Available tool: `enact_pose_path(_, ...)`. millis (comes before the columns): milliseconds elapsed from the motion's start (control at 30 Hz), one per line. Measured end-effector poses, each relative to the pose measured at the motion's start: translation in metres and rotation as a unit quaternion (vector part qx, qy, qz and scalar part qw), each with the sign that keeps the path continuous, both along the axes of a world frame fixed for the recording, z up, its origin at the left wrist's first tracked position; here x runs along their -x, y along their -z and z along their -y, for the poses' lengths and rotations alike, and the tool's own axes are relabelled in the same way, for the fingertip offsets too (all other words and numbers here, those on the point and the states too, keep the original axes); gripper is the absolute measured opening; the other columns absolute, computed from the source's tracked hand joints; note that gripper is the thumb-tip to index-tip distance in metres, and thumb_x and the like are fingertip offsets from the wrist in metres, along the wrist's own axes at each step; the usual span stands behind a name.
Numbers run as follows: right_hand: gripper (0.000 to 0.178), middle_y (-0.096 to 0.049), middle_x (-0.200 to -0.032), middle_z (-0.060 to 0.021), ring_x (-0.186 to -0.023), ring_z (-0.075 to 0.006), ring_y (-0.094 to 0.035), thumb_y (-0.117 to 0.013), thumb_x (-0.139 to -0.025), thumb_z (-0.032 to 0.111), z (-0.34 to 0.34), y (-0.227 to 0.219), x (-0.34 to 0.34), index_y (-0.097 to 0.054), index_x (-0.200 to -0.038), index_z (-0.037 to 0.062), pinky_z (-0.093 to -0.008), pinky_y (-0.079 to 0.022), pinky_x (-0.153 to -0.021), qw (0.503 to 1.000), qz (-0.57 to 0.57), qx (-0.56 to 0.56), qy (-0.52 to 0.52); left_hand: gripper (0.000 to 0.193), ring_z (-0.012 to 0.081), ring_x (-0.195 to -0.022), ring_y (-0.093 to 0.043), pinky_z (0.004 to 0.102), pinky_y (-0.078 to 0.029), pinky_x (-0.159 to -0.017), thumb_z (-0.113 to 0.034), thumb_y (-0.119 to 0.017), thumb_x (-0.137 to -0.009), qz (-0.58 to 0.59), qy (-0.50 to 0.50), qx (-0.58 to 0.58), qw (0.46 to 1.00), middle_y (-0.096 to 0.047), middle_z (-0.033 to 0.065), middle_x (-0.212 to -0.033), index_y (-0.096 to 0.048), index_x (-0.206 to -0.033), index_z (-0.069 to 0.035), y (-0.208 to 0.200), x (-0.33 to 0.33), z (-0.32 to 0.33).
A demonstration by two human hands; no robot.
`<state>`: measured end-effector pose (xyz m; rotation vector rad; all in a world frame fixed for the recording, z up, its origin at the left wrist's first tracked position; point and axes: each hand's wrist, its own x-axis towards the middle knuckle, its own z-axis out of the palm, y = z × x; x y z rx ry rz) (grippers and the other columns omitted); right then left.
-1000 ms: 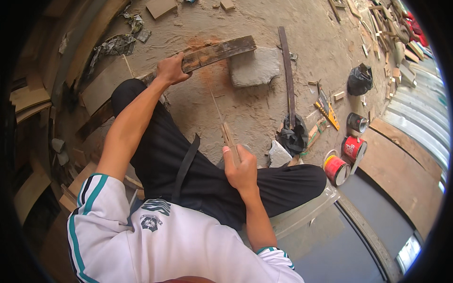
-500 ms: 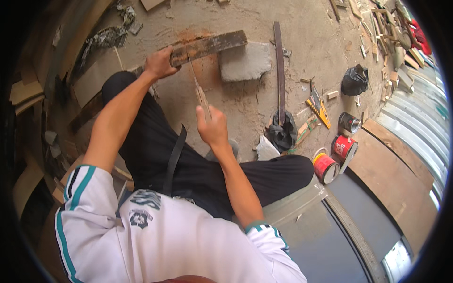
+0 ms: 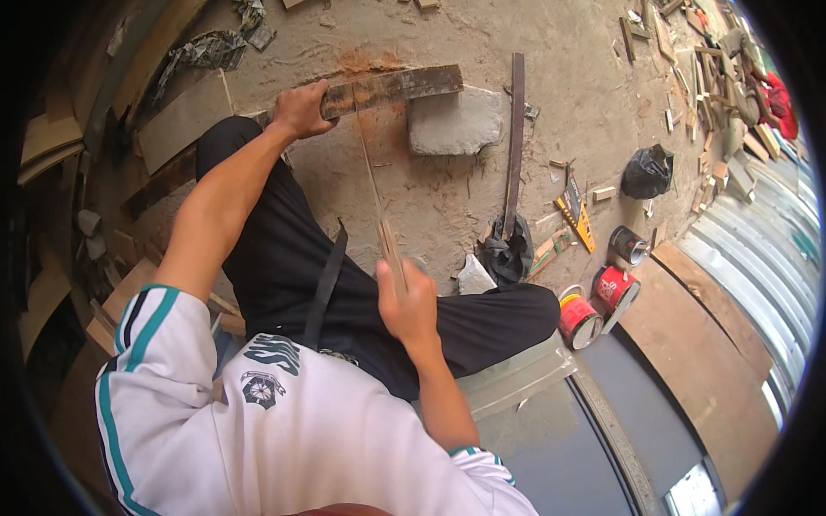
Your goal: The person uses a hand saw to cut a small piece of wood clamped between two bricks on the floor. After sawing, the person picks up the cut wood piece and places it into a wooden frame structure nearby.
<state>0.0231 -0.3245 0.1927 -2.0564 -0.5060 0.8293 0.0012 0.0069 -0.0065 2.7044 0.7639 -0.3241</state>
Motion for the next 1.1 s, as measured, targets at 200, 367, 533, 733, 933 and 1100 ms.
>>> enact_pose_path(200, 0.025, -0.059, -0.067, -0.0243, -0.066, -0.0416, -0.064, -0.059, -0.095, 0.023, -0.055, 0.076, -0.028, -0.066, -0.092, -0.0017, -0.0439, -0.046, -0.058, 0.997, -0.016, 0.068, -0.016, 0.059, 0.0357, -0.088, -0.067, 0.0484, -0.054, -0.073, -0.046, -0.077, -0.069, 0.052, 0.011, 0.002, 0.999, -0.067, 0.0136, -0.097, -0.053, -0.108, -0.008, 0.007, -0.007, 0.001)
enact_pose_path(367, 0.026, -0.057, -0.066, -0.0244, -0.061, -0.0407, -0.061, -0.06, -0.094, 0.023, 0.008, -0.001, 0.012, -0.064, -0.083, -0.0011, -0.043, -0.045, -0.057, 1.0, -0.007, 0.0, 0.022, 0.056, 0.0328, -0.09, -0.068, 0.0482, -0.055, -0.072, -0.043, -0.076, -0.069, 0.01, -0.003, -0.003, 1.0, -0.067, 0.0118, -0.095, -0.054, -0.107, -0.009, -0.002, 0.001, 0.005)
enact_pose_path(533, 0.029, -0.058, -0.065, -0.0236, -0.063, -0.0413, -0.061, -0.06, -0.094, 0.025, -0.027, 0.067, -0.006, -0.062, -0.081, -0.0008, -0.0432, -0.045, -0.058, 1.0, 0.007, -0.002, 0.017, 0.058, 0.0334, -0.089, -0.068, 0.0482, -0.055, -0.074, -0.043, -0.076, -0.07, 0.006, 0.005, 0.014, 1.0, -0.067, 0.0114, -0.095, -0.053, -0.112, -0.009, 0.005, -0.006, 0.014)
enact_pose_path(733, 0.031, -0.059, -0.065, -0.0245, -0.06, -0.041, -0.06, -0.06, -0.094, 0.025, 0.015, 0.007, 0.005, -0.061, -0.077, -0.0006, -0.0428, -0.044, -0.056, 0.999, -0.024, 0.03, 0.007, 0.062, 0.0349, -0.09, -0.067, 0.0485, -0.053, -0.073, -0.049, -0.077, -0.071, 0.015, -0.002, 0.006, 1.0, -0.067, 0.0146, -0.098, -0.053, -0.111, -0.008, 0.002, 0.003, 0.0)
enact_pose_path(933, 0.026, -0.057, -0.063, -0.0237, -0.055, -0.038, -0.057, -0.062, -0.093, 0.02, -0.037, 0.072, -0.013, -0.063, -0.081, -0.0034, -0.0415, -0.043, -0.053, 1.0, 0.022, 0.012, -0.002, 0.063, 0.0331, -0.092, -0.067, 0.0479, -0.054, -0.075, -0.047, -0.075, -0.071, 0.02, 0.01, 0.001, 1.0, -0.067, 0.013, -0.102, -0.053, -0.115, -0.009, 0.001, -0.004, 0.003)
enact_pose_path(1100, 0.029, -0.056, -0.063, -0.0227, -0.057, -0.0396, -0.057, -0.06, -0.094, 0.024, 0.007, 0.022, 0.022, -0.061, -0.079, -0.0016, -0.0423, -0.043, -0.054, 0.999, -0.001, -0.013, 0.038, 0.06, 0.0322, -0.092, -0.068, 0.0469, -0.056, -0.076, -0.045, -0.074, -0.071, -0.01, -0.002, -0.001, 1.0, -0.067, 0.0116, -0.099, -0.053, -0.114, -0.009, -0.003, 0.002, 0.005)
